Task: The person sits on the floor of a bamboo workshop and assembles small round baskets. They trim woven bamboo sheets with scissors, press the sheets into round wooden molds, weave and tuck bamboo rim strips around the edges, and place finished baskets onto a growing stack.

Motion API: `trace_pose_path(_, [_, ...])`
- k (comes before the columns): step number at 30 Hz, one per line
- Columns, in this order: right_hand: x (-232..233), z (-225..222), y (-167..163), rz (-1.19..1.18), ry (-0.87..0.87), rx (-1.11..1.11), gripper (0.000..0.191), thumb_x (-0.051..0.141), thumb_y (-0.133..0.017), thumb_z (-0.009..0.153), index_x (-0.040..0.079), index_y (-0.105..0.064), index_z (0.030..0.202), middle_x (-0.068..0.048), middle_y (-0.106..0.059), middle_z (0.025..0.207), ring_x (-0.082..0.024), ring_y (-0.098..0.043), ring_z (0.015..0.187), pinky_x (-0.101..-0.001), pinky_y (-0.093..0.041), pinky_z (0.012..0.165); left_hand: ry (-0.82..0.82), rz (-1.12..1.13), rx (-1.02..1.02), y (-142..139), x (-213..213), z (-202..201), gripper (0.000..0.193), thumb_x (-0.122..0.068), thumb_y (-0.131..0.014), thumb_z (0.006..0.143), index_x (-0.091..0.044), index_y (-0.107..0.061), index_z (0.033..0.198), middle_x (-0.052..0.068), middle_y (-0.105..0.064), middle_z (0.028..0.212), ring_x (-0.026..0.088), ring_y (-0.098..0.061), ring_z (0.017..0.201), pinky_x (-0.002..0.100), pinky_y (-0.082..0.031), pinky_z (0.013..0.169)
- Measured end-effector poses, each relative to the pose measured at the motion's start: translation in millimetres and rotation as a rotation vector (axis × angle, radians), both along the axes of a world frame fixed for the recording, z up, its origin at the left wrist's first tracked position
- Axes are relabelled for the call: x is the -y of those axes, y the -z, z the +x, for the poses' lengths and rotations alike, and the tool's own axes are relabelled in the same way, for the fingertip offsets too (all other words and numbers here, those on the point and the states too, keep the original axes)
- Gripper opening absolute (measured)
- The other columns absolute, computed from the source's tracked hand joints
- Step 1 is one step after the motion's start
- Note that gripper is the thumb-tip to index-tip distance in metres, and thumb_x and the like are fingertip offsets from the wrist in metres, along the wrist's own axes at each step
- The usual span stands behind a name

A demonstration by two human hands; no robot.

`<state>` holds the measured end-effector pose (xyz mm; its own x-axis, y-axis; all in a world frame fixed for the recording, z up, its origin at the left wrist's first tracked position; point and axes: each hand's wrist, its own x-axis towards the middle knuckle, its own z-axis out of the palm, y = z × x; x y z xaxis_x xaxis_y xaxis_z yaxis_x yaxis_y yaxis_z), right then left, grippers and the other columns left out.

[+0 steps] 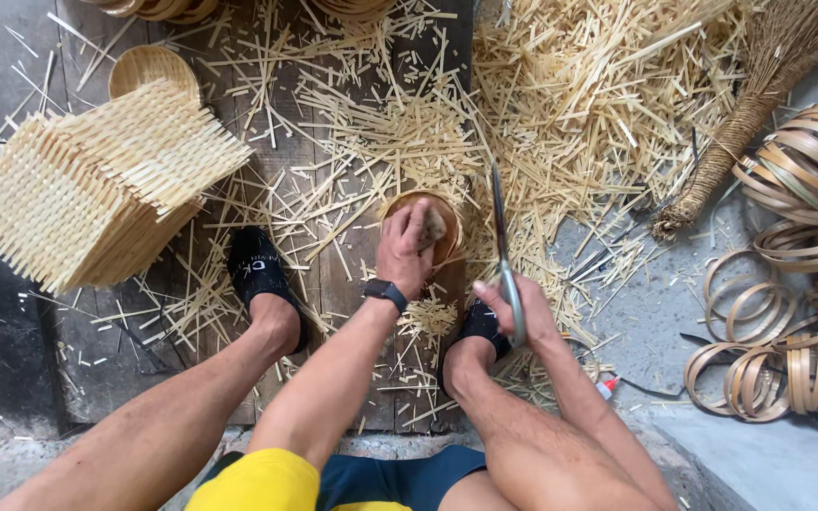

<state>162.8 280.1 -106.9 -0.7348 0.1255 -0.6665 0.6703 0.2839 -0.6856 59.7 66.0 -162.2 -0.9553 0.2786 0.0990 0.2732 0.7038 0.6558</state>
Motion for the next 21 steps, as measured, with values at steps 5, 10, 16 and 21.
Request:
trace_pose_path(5, [-22, 2, 10, 0.376, -0.133, -0.049, 0.055, 0.054, -0.074, 0.087, 0.0, -0.063, 0.087, -0.01, -0.062, 0.068, -0.025, -0.062, 0.065, -0.0429, -0.051, 0.062, -0.065, -0.057, 0.149, -17, 3, 3, 0.09, -0.006, -0.085, 0.064, -0.017, -0.044, 0.144, 0.023, -0.041, 0.141, 0.042, -0.044, 0.131, 0.052, -0.045, 0.109])
trace_pose_path(10, [-42, -17, 14, 0.707, -0.411, -0.225, 0.06, 0.054, -0.073, 0.084, 0.0, -0.058, 0.103, -0.017, -0.059, 0.096, -0.033, -0.059, 0.091, -0.0469, -0.049, 0.082, -0.008, 0.029, 0.173, -28, -3, 0, 0.073, -0.013, -0.086, 0.066, -0.014, -0.055, 0.133, 0.024, -0.042, 0.14, 0.045, -0.043, 0.133, 0.054, -0.043, 0.113])
trace_pose_path(16, [-35, -39, 37, 0.972, -0.608, -0.268, 0.063, 0.055, -0.076, 0.077, -0.001, -0.058, 0.099, -0.019, -0.059, 0.096, -0.033, -0.059, 0.091, -0.0451, -0.05, 0.081, 0.088, 0.04, 0.138, -35, 0, -2, 0.072, -0.002, -0.078, 0.06, -0.018, -0.065, 0.129, 0.026, -0.041, 0.141, 0.048, -0.041, 0.134, 0.052, -0.044, 0.111])
trace_pose_path(21, [-46, -44, 59, 1.023, -0.68, -0.236, 0.023, 0.025, -0.067, 0.089, 0.004, -0.06, 0.096, -0.015, -0.061, 0.092, -0.025, -0.061, 0.083, -0.0402, -0.053, 0.068, 0.126, 0.036, 0.124, -32, 0, -1, 0.074, -0.004, -0.077, 0.062, -0.018, -0.064, 0.134, 0.025, -0.042, 0.143, 0.048, -0.041, 0.134, 0.053, -0.042, 0.115])
